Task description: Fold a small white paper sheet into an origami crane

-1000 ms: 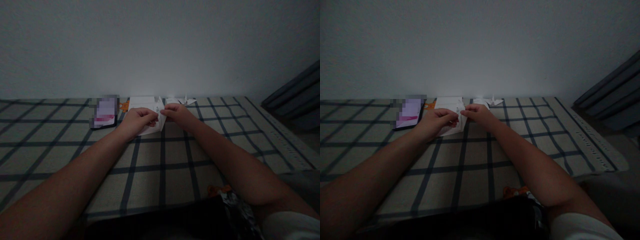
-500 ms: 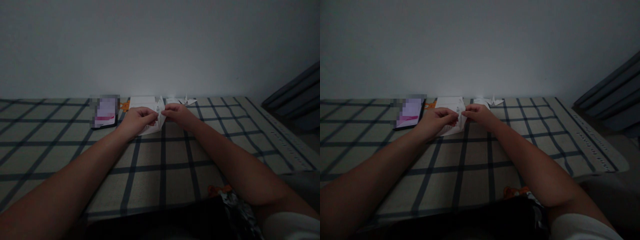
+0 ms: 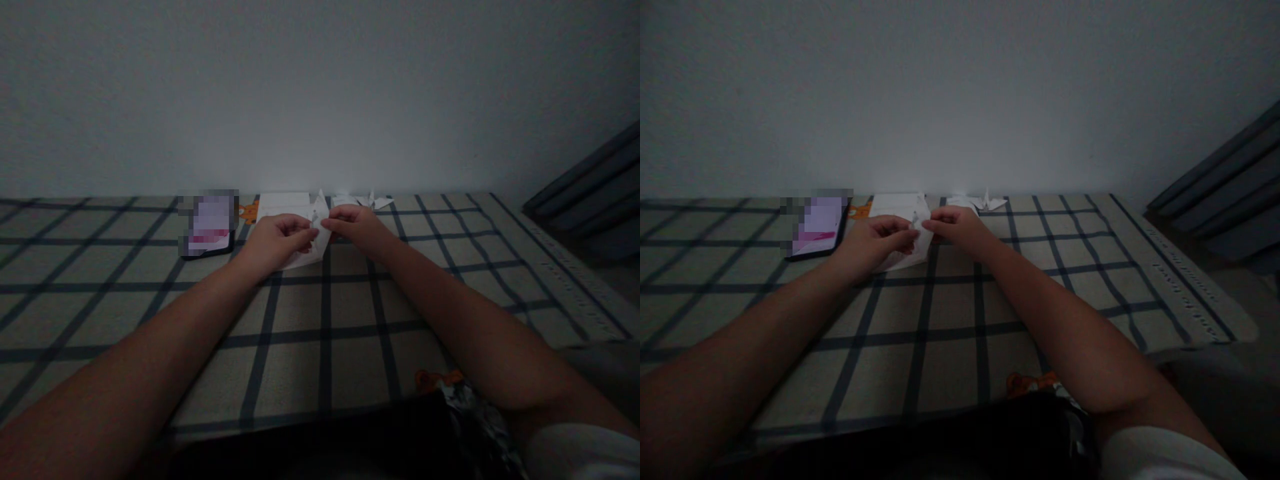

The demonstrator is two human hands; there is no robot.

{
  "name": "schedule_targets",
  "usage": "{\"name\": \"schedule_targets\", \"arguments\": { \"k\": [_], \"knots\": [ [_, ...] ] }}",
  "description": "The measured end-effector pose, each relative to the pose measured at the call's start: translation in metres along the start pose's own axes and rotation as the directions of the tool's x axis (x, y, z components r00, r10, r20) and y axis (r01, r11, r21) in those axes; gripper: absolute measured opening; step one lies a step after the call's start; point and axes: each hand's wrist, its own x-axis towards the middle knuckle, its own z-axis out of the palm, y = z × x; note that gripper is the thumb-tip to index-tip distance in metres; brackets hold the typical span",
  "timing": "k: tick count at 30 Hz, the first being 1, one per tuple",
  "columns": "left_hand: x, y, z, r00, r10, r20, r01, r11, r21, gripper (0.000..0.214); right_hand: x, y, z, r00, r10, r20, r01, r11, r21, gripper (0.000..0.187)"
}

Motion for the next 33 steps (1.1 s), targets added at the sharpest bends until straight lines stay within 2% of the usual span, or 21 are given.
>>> {"name": "schedule_targets", "arguments": {
  "k": [8,11,15,18,21,23,26,29,33],
  "knots": [
    [0.002,-0.002,0.001,0.999,0.024,0.047,-0.014,0.982,-0.188,0.027,0.000,-0.002,0.002,0.999,0.028,0.022,-0.032,0.976,0.217,0.027],
    [0.002,-0.003,0.001,1.000,0.022,0.007,-0.020,0.981,-0.195,0.027,0.000,-0.003,0.004,0.999,0.045,-0.009,-0.041,0.964,0.262,0.029],
    [0.003,0.000,0.001,0.998,-0.015,-0.059,0.003,0.981,-0.194,0.023,0.000,-0.004,0.004,0.996,0.080,-0.039,-0.068,0.968,0.242,0.033],
    [0.004,0.001,0.001,0.994,-0.079,-0.070,0.060,0.970,-0.237,0.019,-0.001,-0.006,0.005,0.996,0.036,-0.083,-0.020,0.982,0.188,0.042],
    [0.005,0.001,-0.001,0.986,-0.152,-0.073,0.126,0.952,-0.278,0.016,-0.002,-0.008,0.004,0.988,-0.112,-0.102,0.120,0.990,0.070,0.053],
    [0.007,0.000,-0.002,0.982,-0.172,-0.073,0.143,0.942,-0.303,0.014,-0.003,-0.010,0.002,0.981,-0.189,-0.055,0.184,0.980,-0.073,0.046],
    [0.009,-0.003,-0.002,0.986,-0.160,-0.038,0.138,0.932,-0.337,0.016,-0.004,-0.013,-0.001,0.971,-0.237,-0.011,0.225,0.935,-0.275,0.032],
    [0.010,-0.006,-0.002,0.988,-0.153,-0.006,0.140,0.916,-0.377,0.017,-0.004,-0.013,-0.004,0.961,-0.277,-0.012,0.255,0.902,-0.349,0.025],
    [0.010,-0.005,-0.001,0.983,-0.175,0.054,0.181,0.877,-0.445,0.021,-0.004,-0.012,-0.005,0.955,-0.293,-0.037,0.256,0.885,-0.388,0.029]
  ]
}}
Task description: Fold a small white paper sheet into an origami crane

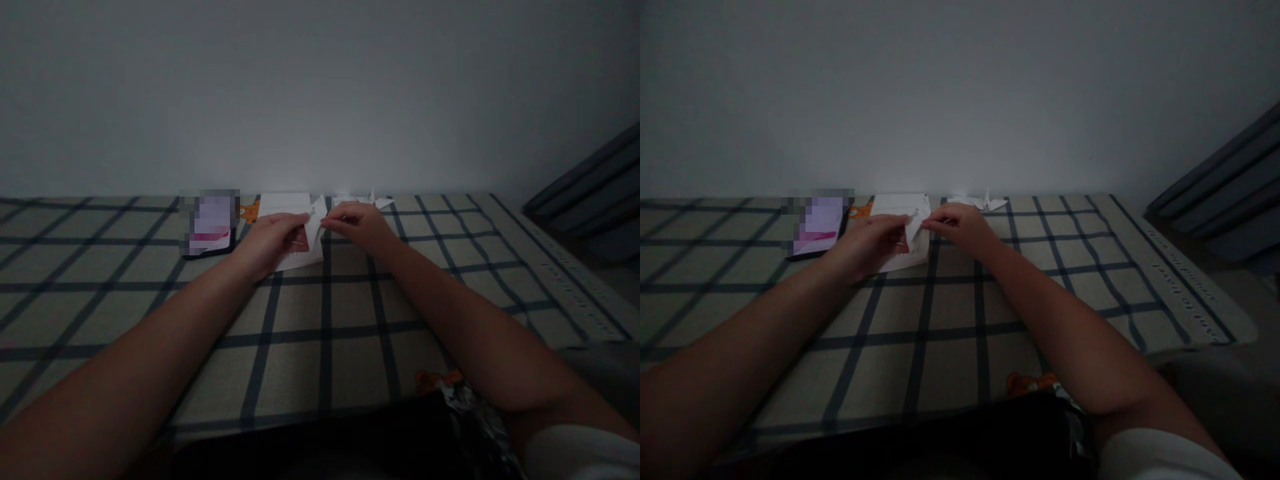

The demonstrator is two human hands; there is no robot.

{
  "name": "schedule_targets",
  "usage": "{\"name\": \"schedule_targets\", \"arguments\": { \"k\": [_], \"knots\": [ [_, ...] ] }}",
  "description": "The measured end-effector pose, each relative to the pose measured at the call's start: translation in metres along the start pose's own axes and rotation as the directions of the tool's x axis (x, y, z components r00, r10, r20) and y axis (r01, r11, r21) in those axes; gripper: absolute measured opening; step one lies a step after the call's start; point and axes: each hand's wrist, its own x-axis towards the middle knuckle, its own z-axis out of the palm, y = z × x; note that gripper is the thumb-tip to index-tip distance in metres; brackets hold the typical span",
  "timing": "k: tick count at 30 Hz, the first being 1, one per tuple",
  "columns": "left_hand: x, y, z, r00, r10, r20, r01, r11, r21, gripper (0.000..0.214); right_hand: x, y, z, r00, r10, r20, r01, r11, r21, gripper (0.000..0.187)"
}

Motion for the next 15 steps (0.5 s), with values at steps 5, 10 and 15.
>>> {"name": "schedule_targets", "arguments": {
  "k": [5,10,15],
  "knots": [
    [-0.005,0.003,0.004,0.999,-0.024,0.042,0.024,1.000,0.001,0.035,-0.001,0.002,0.002,0.995,0.047,-0.093,-0.048,0.999,-0.009,0.033],
    [-0.007,0.000,0.005,1.000,0.009,0.004,-0.010,0.991,0.137,0.033,-0.003,0.007,0.008,0.995,0.087,-0.054,-0.081,0.991,0.106,0.032],
    [-0.007,0.000,0.004,0.995,0.059,-0.075,-0.044,0.982,0.185,0.029,-0.004,0.007,0.013,0.987,0.163,-0.006,-0.156,0.958,0.242,0.031]
  ]
}}
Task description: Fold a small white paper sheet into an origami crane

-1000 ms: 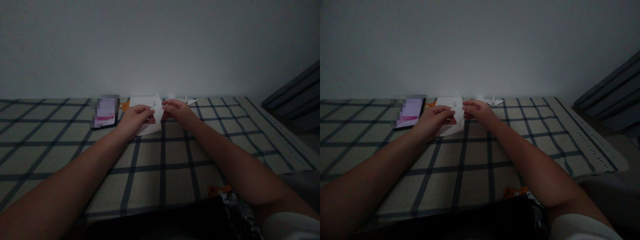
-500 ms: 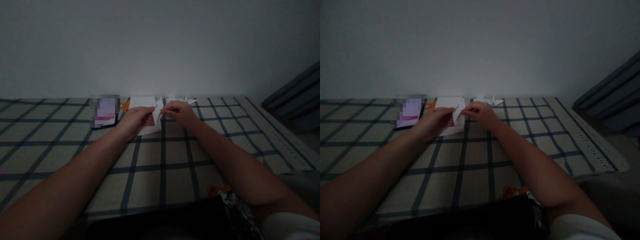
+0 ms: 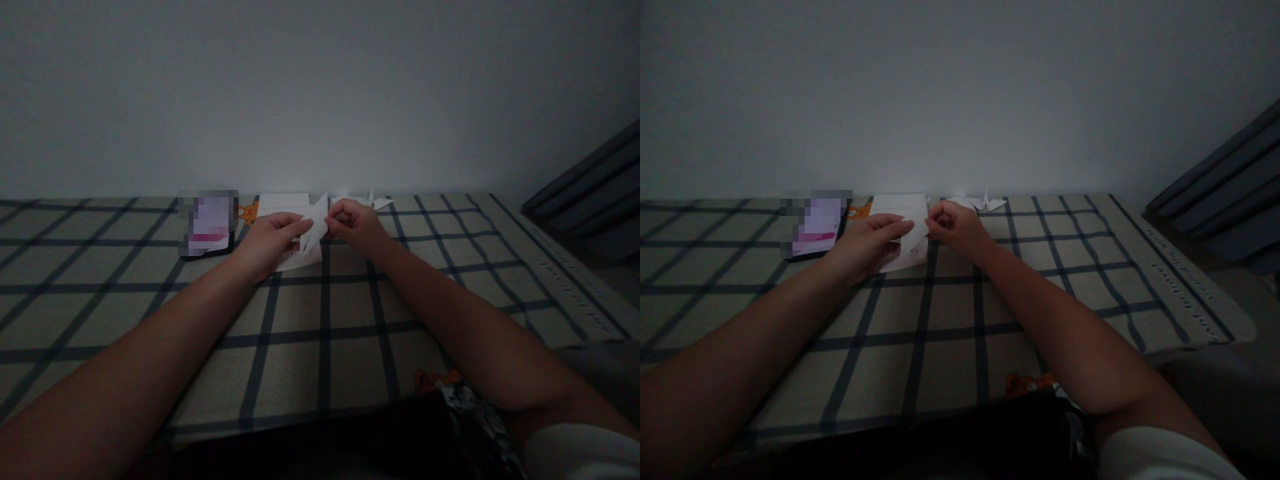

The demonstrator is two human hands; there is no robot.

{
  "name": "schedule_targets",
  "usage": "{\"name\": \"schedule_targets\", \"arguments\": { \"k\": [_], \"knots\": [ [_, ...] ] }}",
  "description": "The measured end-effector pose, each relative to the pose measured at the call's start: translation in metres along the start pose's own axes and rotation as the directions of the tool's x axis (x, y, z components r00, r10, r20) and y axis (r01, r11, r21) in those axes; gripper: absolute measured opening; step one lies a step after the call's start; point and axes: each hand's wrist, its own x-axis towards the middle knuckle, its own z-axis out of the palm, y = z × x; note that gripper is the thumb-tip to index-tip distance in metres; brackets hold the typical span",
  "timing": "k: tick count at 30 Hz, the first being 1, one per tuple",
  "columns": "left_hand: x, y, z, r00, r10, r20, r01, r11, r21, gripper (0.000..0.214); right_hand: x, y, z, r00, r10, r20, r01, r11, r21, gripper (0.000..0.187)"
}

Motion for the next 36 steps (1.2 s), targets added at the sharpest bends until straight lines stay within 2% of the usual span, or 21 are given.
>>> {"name": "schedule_targets", "arguments": {
  "k": [7,10,15,24,26,29,31,36],
  "knots": [
    [-0.003,0.002,0.000,0.987,0.119,-0.108,-0.108,0.989,0.102,0.028,0.001,-0.009,0.006,0.989,0.147,0.009,-0.146,0.971,0.188,0.034],
    [-0.003,0.001,0.001,0.987,0.126,-0.103,-0.116,0.988,0.101,0.029,0.002,-0.013,0.006,0.976,0.210,0.055,-0.217,0.950,0.222,0.038],
    [-0.004,-0.001,0.002,0.992,0.117,-0.052,-0.109,0.986,0.130,0.032,0.001,-0.013,0.004,0.988,0.131,0.076,-0.140,0.982,0.126,0.032],
    [-0.006,0.001,-0.003,0.982,0.191,-0.011,-0.176,0.924,0.340,0.030,0.001,-0.006,0.003,0.985,0.120,0.124,-0.135,0.983,0.121,0.032],
    [-0.005,0.000,-0.003,0.983,0.186,-0.003,-0.177,0.938,0.299,0.030,0.001,-0.007,0.002,0.987,0.102,0.122,-0.115,0.988,0.105,0.032],
    [-0.002,-0.001,-0.001,0.994,0.112,0.009,-0.112,0.993,0.025,0.027,0.002,-0.007,-0.001,0.990,0.099,0.102,-0.108,0.990,0.091,0.034],
    [-0.001,-0.001,0.000,0.998,0.039,0.053,-0.033,0.993,-0.115,0.024,0.002,-0.007,-0.002,0.991,0.094,0.097,-0.104,0.989,0.100,0.035],
    [-0.002,0.000,0.001,0.983,-0.021,0.180,0.054,0.982,-0.180,0.027,0.003,-0.006,-0.004,0.989,0.087,0.117,-0.102,0.986,0.132,0.035]
  ]
}}
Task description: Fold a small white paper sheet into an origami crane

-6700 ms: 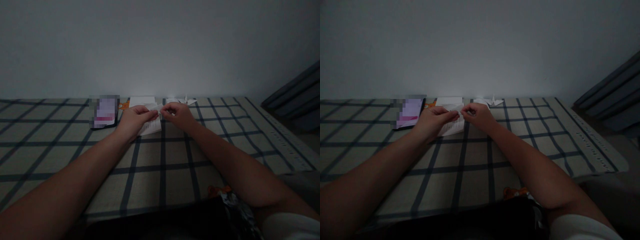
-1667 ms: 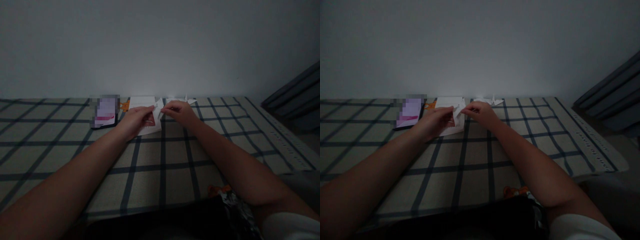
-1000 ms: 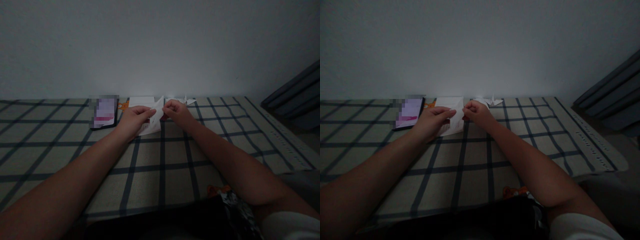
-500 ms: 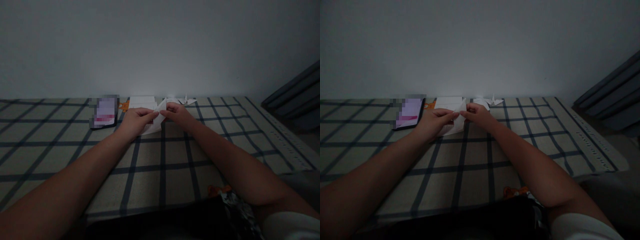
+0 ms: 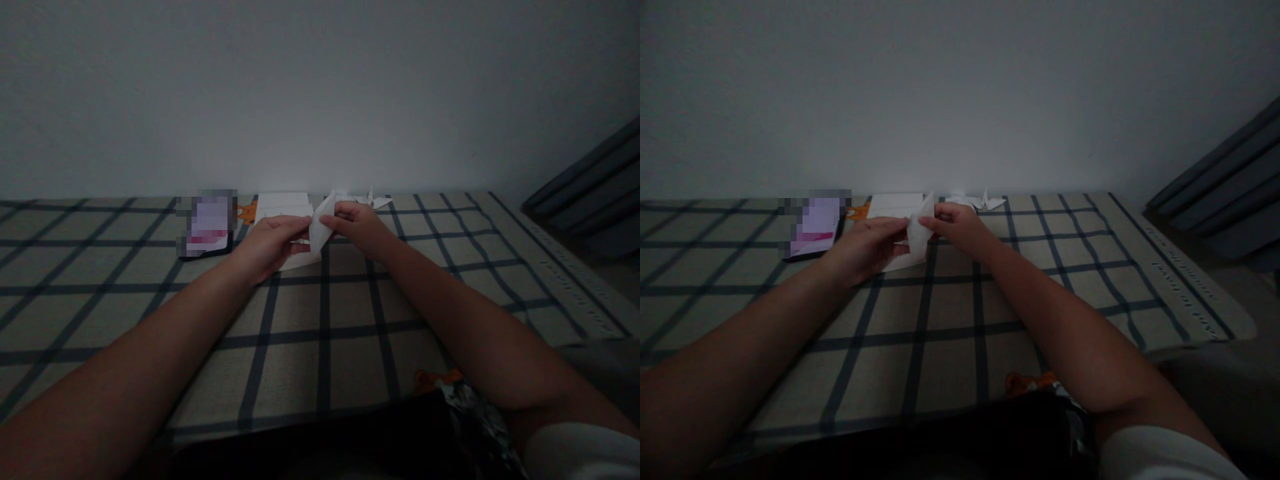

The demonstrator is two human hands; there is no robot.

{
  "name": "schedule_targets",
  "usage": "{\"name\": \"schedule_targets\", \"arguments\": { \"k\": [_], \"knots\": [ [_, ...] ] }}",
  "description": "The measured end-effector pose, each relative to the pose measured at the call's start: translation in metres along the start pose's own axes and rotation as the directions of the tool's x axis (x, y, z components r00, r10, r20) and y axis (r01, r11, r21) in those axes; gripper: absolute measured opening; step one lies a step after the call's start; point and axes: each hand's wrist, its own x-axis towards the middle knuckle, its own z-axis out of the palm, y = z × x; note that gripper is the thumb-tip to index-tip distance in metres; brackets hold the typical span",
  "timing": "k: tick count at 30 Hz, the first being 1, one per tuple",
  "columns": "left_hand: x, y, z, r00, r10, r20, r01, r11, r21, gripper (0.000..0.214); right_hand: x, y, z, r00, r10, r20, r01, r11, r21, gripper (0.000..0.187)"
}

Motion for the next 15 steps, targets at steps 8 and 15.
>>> {"name": "schedule_targets", "arguments": {
  "k": [8,15],
  "knots": [
    [-0.0006,0.0002,0.0016,0.993,0.023,-0.115,-0.008,0.992,0.128,0.033,-0.0012,0.0003,0.0021,1.000,0.008,0.010,-0.008,1.000,-0.026,0.034],
    [0.0011,-0.0053,-0.0009,0.982,0.125,-0.143,-0.090,0.968,0.233,0.036,-0.0034,0.0004,0.0076,0.997,0.045,-0.059,-0.044,0.999,0.010,0.038]
  ]
}}
